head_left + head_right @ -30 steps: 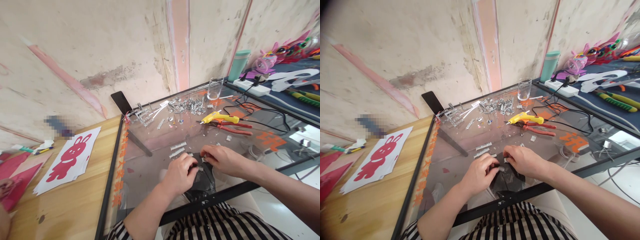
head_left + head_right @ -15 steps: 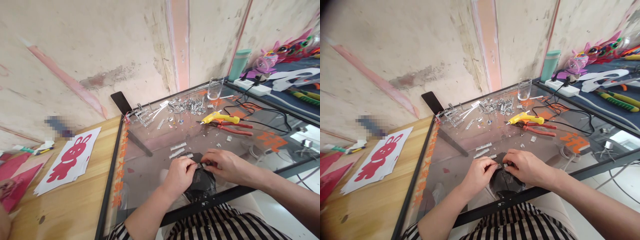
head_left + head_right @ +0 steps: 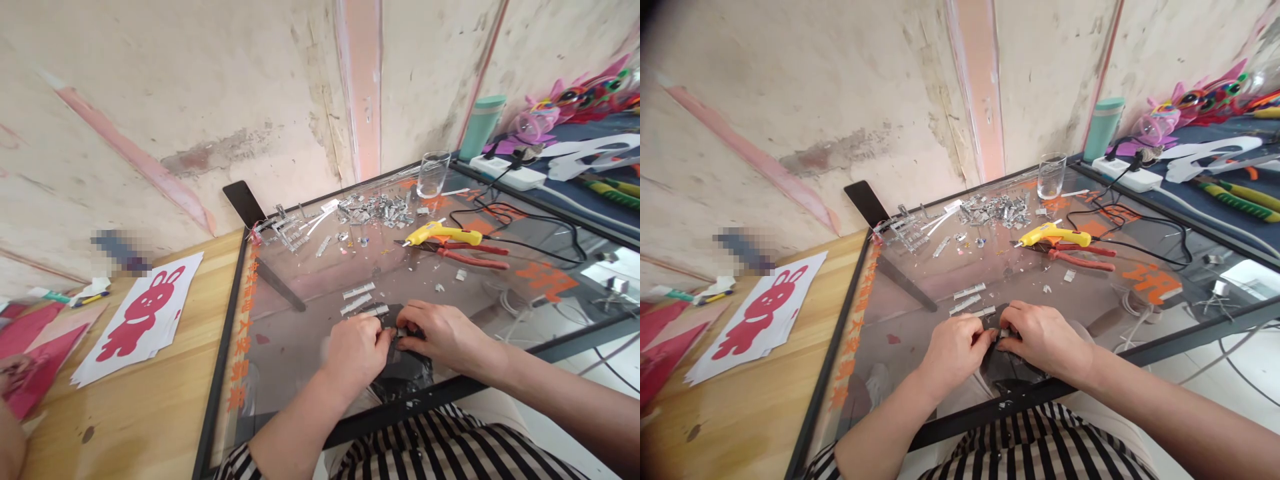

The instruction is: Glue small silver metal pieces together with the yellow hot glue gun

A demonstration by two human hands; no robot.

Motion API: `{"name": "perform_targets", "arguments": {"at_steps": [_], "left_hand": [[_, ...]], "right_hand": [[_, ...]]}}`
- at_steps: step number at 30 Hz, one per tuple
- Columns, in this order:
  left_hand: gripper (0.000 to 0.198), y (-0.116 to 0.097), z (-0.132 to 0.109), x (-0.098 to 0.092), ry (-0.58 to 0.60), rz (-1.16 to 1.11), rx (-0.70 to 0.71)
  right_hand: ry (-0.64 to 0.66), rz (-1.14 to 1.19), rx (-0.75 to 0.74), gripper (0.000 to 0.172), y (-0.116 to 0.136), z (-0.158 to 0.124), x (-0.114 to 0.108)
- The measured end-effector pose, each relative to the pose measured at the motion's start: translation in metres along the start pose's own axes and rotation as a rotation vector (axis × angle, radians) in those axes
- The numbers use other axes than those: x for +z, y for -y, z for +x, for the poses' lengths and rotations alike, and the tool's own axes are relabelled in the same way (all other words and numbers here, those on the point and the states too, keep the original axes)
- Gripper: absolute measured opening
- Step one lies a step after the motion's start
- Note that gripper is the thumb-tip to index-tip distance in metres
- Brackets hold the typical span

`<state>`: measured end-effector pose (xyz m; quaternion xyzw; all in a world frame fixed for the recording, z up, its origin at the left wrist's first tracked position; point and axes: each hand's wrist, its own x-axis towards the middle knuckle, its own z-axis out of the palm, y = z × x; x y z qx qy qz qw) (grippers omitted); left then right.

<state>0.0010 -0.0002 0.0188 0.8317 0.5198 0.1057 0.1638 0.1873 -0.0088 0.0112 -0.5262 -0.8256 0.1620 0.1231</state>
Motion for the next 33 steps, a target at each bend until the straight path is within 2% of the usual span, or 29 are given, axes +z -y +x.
{"name": "perform_targets", "arguments": {"at_steps": [2, 4, 7, 9, 14, 26, 30, 33], "left_hand": [[0.022, 0.005, 0.0, -0.005, 0.006, -0.059, 0.011], [0.008, 0.009, 0.002, -0.009, 0.015, -0.155, 0.042], [0.014, 0.012, 0.003, -0.01, 0.059, -0.223, 0.071], [0.01, 0.012, 0.003, -0.007, 0.074, -0.214, 0.072], [0.003, 0.012, 0.003, 0.002, 0.051, -0.201, 0.081], [0.016, 0.012, 0.004, 0.002, 0.027, -0.195, 0.087], [0.004, 0.013, 0.005, 0.0, 0.047, -0.219, 0.131], [0.003, 0.012, 0.005, 0.001, 0.039, -0.207, 0.111]], "right_hand": [[0.01, 0.023, -0.01, 0.012, -0.002, -0.001, -0.002], [0.031, 0.055, -0.008, 0.015, -0.004, -0.002, -0.004], [0.045, 0.076, 0.006, 0.013, -0.007, -0.004, -0.005], [0.033, 0.07, 0.006, 0.01, -0.007, -0.004, -0.003], [0.023, 0.055, -0.008, 0.012, -0.005, -0.001, 0.001], [0.017, 0.069, -0.031, 0.015, 0.0, 0.004, -0.001], [0.023, 0.075, -0.02, 0.015, 0.0, 0.005, -0.001], [0.036, 0.089, -0.01, 0.015, 0.001, 0.006, -0.001]]}}
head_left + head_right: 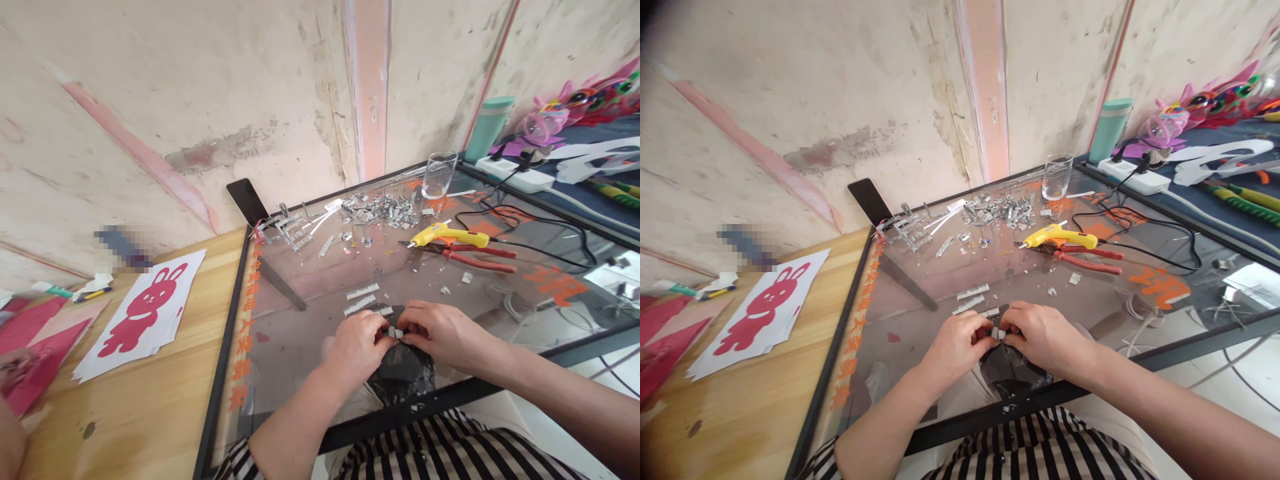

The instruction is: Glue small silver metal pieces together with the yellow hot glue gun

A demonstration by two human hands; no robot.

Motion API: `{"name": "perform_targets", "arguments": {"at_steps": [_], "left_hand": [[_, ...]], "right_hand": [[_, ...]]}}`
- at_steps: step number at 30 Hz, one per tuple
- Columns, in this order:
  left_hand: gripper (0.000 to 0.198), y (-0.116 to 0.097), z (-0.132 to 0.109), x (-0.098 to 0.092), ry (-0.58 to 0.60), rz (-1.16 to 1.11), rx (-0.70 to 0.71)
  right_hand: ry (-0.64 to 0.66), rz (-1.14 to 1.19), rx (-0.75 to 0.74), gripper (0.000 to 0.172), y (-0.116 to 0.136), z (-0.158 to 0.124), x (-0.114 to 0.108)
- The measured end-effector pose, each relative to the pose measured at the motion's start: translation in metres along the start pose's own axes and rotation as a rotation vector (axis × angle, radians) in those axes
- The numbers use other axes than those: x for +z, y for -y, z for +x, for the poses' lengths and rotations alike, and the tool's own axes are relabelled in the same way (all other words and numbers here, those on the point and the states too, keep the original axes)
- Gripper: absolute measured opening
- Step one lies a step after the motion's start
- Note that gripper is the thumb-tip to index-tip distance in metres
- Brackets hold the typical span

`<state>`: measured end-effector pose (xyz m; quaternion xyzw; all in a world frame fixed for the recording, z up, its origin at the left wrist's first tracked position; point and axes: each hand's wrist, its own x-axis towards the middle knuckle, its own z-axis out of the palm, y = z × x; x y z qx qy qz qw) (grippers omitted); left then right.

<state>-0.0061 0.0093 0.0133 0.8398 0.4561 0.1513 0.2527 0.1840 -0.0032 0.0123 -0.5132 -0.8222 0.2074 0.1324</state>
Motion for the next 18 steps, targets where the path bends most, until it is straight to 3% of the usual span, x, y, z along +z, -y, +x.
{"name": "perform_targets", "arguments": {"at_steps": [18], "left_hand": [[0.013, 0.0, -0.0033, 0.0014, 0.021, 0.077, -0.029]], "right_hand": [[-0.006, 0.03, 0.008, 0.013, -0.0029, 0.0042, 0.0002]]}}
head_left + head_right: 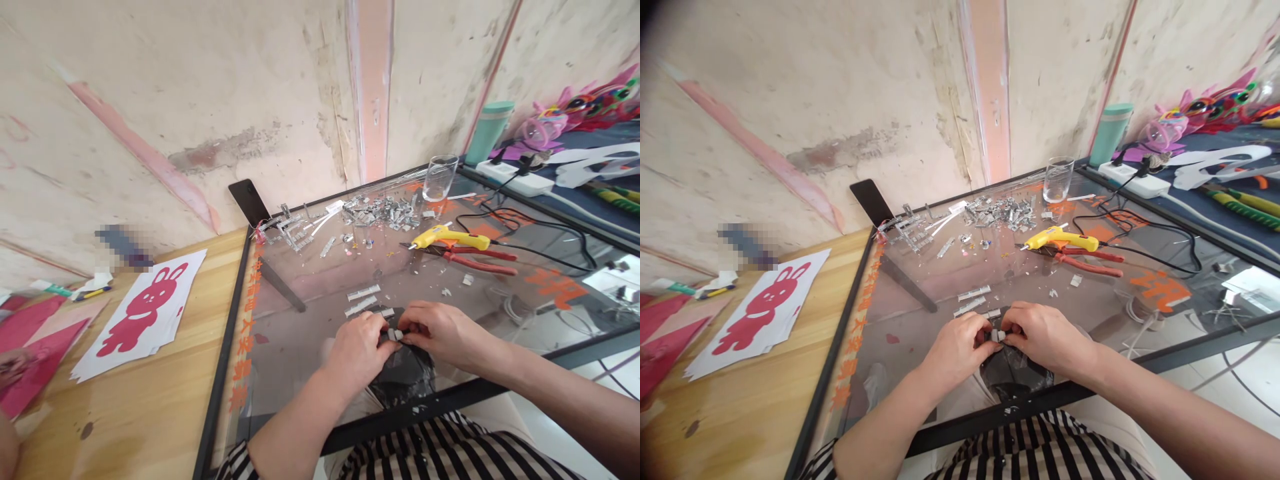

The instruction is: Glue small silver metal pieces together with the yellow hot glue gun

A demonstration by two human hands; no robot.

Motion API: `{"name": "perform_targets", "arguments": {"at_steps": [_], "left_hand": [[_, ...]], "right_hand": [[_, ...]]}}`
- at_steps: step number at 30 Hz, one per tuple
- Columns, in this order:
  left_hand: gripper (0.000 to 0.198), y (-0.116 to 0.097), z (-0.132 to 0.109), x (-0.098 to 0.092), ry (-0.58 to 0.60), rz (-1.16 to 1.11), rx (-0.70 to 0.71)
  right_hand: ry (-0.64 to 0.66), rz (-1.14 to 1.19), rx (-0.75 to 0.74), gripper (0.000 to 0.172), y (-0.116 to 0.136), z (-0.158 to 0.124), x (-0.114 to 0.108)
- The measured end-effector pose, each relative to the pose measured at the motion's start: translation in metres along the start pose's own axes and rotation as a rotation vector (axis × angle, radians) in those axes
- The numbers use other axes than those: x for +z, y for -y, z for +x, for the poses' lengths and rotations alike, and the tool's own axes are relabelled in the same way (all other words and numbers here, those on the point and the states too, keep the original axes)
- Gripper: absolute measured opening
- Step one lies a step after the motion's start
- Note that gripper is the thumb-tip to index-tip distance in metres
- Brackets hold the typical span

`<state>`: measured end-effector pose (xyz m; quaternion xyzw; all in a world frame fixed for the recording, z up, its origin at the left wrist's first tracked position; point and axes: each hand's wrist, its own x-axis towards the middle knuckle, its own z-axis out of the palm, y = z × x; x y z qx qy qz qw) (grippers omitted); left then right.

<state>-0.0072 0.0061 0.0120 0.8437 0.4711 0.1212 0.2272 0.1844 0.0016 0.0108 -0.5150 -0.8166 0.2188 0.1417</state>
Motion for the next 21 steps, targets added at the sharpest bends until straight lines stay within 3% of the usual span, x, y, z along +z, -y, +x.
{"name": "perform_targets", "arguments": {"at_steps": [9, 16, 21], "left_hand": [[0.024, -0.001, -0.002, -0.005, 0.01, -0.02, -0.01], [0.007, 0.001, -0.002, -0.012, 0.004, 0.042, 0.012], [0.009, 0.001, -0.003, -0.013, -0.016, 0.045, 0.018]], "right_hand": [[0.003, -0.012, -0.006, 0.012, 0.001, 0.0, -0.002], [-0.01, -0.01, -0.008, 0.012, 0.002, 0.0, 0.0], [-0.015, -0.004, -0.01, 0.013, 0.001, 0.001, -0.001]]}}
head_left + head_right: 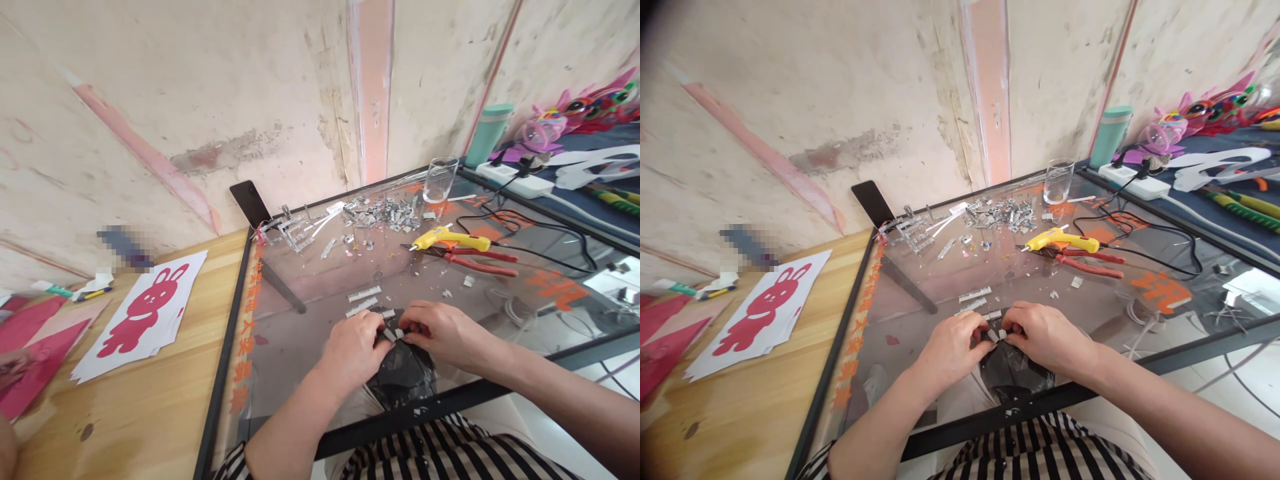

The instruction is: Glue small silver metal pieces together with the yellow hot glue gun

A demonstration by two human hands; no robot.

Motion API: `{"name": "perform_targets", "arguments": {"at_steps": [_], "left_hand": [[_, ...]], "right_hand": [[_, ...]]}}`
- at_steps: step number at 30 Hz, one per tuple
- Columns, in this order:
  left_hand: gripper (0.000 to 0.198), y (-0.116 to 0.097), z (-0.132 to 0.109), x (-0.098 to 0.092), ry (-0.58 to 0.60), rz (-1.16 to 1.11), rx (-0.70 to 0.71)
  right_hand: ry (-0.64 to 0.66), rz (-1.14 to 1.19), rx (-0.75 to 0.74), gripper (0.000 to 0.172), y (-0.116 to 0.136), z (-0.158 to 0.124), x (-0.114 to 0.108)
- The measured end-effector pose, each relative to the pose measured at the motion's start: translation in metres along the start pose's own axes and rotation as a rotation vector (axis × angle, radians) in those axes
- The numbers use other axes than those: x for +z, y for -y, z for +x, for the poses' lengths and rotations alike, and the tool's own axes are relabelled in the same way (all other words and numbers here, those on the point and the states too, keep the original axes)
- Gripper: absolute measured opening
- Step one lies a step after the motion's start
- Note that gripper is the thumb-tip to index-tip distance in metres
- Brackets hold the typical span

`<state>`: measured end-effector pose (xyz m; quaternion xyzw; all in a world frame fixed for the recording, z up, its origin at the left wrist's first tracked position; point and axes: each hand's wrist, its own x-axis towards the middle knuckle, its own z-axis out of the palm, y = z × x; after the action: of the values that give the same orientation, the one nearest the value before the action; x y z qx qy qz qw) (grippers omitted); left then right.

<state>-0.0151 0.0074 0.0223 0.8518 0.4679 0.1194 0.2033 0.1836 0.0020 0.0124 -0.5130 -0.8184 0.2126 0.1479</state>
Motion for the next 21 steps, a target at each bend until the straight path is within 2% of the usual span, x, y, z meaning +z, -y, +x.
{"name": "perform_targets", "arguments": {"at_steps": [5, 11, 16, 21], "left_hand": [[0.017, -0.002, 0.001, 0.004, -0.009, -0.009, -0.006], [0.005, -0.003, 0.002, 0.01, -0.038, 0.006, 0.0], [0.004, 0.0, 0.002, 0.01, -0.036, -0.016, 0.019], [0.013, -0.001, 0.001, 0.011, -0.043, -0.073, 0.002]], "right_hand": [[0.005, -0.016, 0.008, 0.015, 0.001, 0.002, 0.0], [0.007, -0.055, -0.009, 0.015, 0.003, 0.003, 0.0], [0.007, -0.053, 0.014, 0.014, 0.002, 0.003, -0.001], [0.014, -0.055, 0.036, 0.013, 0.0, 0.002, -0.002]]}}
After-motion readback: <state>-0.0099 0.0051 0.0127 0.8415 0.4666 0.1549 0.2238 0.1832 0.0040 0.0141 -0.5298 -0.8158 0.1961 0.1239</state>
